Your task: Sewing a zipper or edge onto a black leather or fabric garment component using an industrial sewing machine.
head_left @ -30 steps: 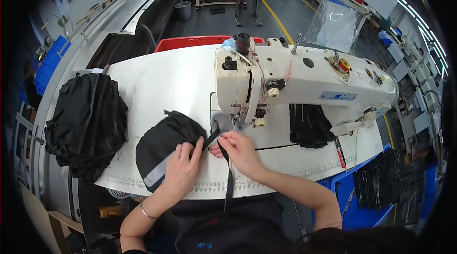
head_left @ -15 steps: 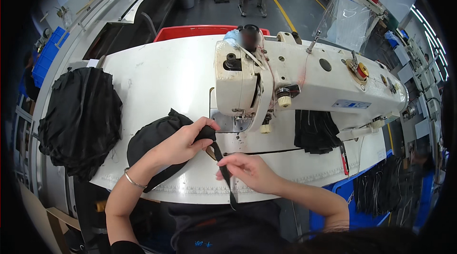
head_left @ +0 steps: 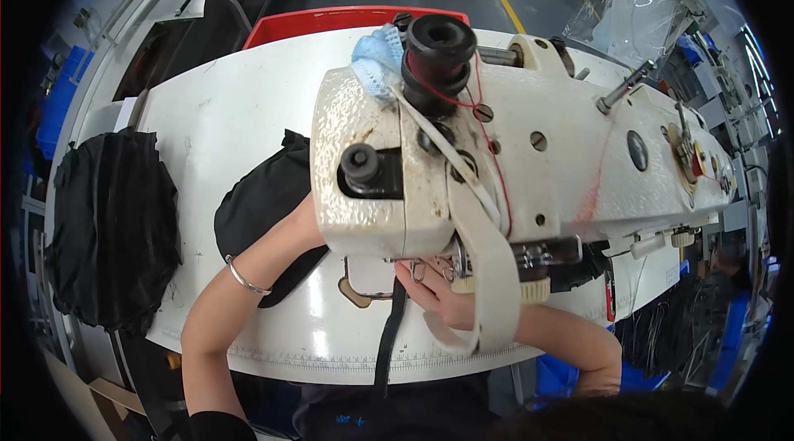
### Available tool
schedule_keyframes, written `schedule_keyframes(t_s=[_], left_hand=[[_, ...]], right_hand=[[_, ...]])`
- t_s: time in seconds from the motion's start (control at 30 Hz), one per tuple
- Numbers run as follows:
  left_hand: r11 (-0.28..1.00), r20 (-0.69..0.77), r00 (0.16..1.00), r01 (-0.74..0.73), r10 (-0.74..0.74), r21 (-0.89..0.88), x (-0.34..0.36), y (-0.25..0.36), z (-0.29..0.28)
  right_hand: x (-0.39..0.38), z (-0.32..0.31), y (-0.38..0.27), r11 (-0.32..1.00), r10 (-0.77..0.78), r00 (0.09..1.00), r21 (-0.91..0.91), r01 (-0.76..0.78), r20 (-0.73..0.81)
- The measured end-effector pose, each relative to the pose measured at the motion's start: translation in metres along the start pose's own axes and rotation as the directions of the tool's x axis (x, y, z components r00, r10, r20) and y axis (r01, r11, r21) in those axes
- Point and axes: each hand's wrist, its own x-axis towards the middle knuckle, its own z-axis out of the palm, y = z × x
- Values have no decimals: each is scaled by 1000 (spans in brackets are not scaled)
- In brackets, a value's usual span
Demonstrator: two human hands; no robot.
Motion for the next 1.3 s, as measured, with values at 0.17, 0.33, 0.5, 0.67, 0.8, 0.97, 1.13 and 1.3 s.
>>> schedule_keyframes(t_s=[0.17, 0.33, 0.5, 0.67, 0.8, 0.97, 1.13, 1.3], left_hand=[[960, -44, 998, -25, 39, 279, 0, -9, -1], [798, -66, 991, -54, 117, 601, 0, -16, 3], [509, -70, 975, -48, 211, 859, -12, -1, 10], [198, -209, 966, 177, 153, 964, -37, 49, 35], [77, -329, 943, 324, 57, 943, -121, 76, 82], [0, -374, 906, 381, 197, 924, -143, 49, 71], [498, -538, 715, 301, 447, 813, -112, 112, 57], [435, -315, 912, 179, 263, 882, -79, 169, 74]], right_hand=[[-5, -9, -1, 616, 252, 933, 702, -358, 256], [-8, -3, 6, 407, 213, 892, 794, -451, 398], [-5, -4, -1, 436, 200, 942, 836, -332, 269], [0, -27, -5, 970, -240, 971, -33, 240, 16], [-12, -41, -57, 882, -400, 913, 234, 408, -82], [0, -46, -91, 820, -374, 908, 390, 419, -190], [26, -41, -64, 859, -117, 894, 408, 310, -432], [97, -7, -31, 760, 415, 858, 634, -144, -302]])
